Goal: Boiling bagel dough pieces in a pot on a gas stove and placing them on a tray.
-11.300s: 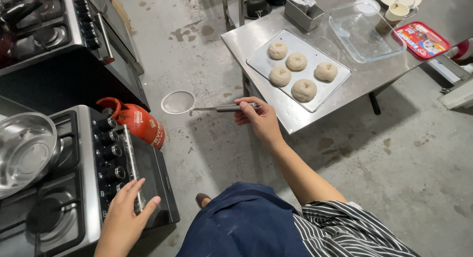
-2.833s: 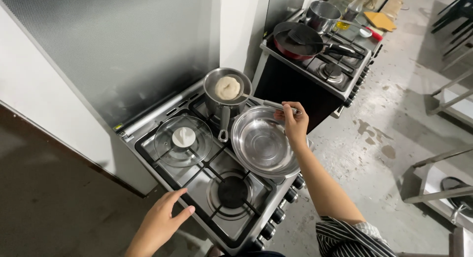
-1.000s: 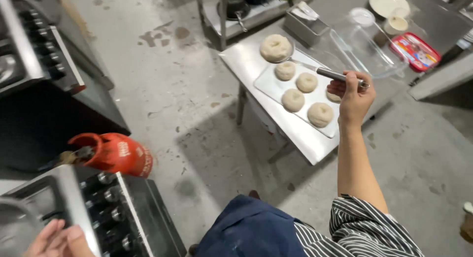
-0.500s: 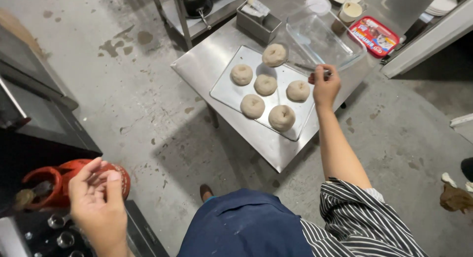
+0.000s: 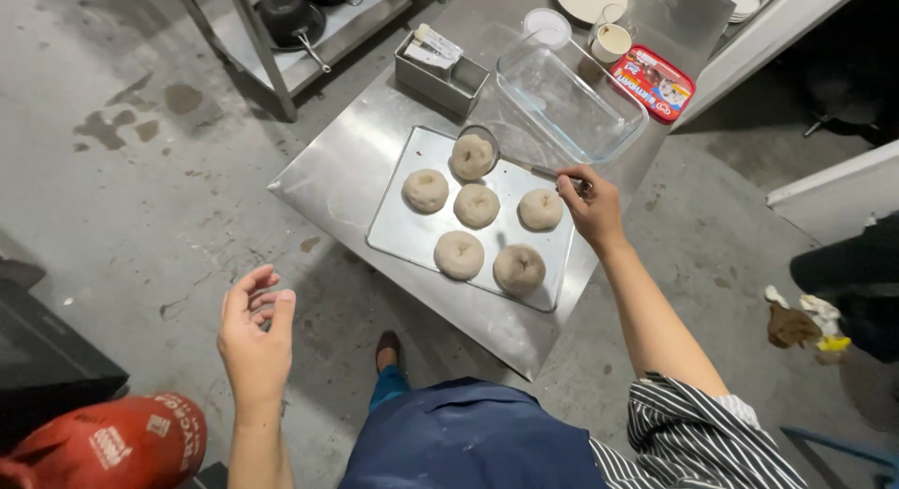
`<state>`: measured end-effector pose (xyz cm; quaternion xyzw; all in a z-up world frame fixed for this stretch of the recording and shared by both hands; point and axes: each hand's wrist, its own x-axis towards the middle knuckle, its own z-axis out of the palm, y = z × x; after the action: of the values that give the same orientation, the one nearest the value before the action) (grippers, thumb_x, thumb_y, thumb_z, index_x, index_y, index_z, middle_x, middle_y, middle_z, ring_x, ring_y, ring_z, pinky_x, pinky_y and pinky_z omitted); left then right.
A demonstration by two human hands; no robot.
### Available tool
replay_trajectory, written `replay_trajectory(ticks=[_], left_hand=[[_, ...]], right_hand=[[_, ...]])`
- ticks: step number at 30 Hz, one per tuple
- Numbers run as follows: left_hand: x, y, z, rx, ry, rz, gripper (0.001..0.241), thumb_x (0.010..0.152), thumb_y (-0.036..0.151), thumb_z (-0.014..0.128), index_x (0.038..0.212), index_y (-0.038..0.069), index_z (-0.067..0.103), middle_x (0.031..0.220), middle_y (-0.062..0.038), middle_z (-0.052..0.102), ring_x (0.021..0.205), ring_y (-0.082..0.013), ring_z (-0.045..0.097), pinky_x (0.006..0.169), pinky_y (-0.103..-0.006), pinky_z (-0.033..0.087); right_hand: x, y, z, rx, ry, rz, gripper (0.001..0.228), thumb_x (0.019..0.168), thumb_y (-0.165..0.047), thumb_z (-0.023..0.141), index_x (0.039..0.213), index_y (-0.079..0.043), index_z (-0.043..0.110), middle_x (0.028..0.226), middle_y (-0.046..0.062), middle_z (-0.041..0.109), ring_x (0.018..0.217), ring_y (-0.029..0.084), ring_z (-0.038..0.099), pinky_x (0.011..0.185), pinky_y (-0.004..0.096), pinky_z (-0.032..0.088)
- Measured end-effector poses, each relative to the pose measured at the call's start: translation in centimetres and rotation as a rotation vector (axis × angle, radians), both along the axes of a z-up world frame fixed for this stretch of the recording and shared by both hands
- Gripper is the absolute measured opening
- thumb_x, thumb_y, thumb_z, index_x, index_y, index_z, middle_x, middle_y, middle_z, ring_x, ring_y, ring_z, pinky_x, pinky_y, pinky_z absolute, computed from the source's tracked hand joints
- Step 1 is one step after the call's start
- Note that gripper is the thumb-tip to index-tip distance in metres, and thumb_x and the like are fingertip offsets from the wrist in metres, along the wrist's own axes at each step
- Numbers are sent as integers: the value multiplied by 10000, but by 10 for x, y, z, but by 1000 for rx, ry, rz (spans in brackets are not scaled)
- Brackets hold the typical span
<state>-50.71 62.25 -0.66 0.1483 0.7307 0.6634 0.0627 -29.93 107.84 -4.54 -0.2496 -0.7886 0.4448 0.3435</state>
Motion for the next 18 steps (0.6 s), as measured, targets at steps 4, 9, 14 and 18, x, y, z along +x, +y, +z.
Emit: replay_trajectory(ticks=[4, 9, 14, 18], left_hand=[[-48, 36, 2, -60, 7, -81, 360, 952, 4, 678, 1306, -10, 615, 1224, -91, 645, 980, -106, 624, 823, -237, 522], [-101, 70, -10, -101, -22, -167, 356, 945, 13, 683, 1297, -1, 626, 1221, -87, 648, 969, -105, 630, 809, -236, 530], [-140, 114, -34, -38, -24, -314, 364, 948, 17, 678, 1307, -5, 615, 1226, -86, 637, 973, -109, 628, 803, -235, 531], [-153, 158, -66, -82, -61, -385, 360, 944, 41, 692, 1295, 5, 621, 1209, -86, 641, 966, -115, 634, 804, -252, 540]], right_hand=[[-12, -16, 39, 289, -177, 4, 148, 1010, -118, 691, 1116, -21, 727, 978, 77, 748, 827, 112, 680, 760, 270, 543], [-21, -6, 34, 256, -215, -98, 144, 1018, -109, 695, 1107, -1, 727, 949, 93, 751, 823, 135, 686, 740, 281, 539], [-17, 23, 4, -269, 2, -210, 179, 1069, -130, 615, 1136, 22, 681, 926, 95, 749, 812, 162, 741, 777, 288, 622], [-15, 19, 4, -312, -7, -233, 167, 1059, -113, 604, 1142, 17, 669, 950, 87, 753, 851, 168, 755, 806, 292, 634]])
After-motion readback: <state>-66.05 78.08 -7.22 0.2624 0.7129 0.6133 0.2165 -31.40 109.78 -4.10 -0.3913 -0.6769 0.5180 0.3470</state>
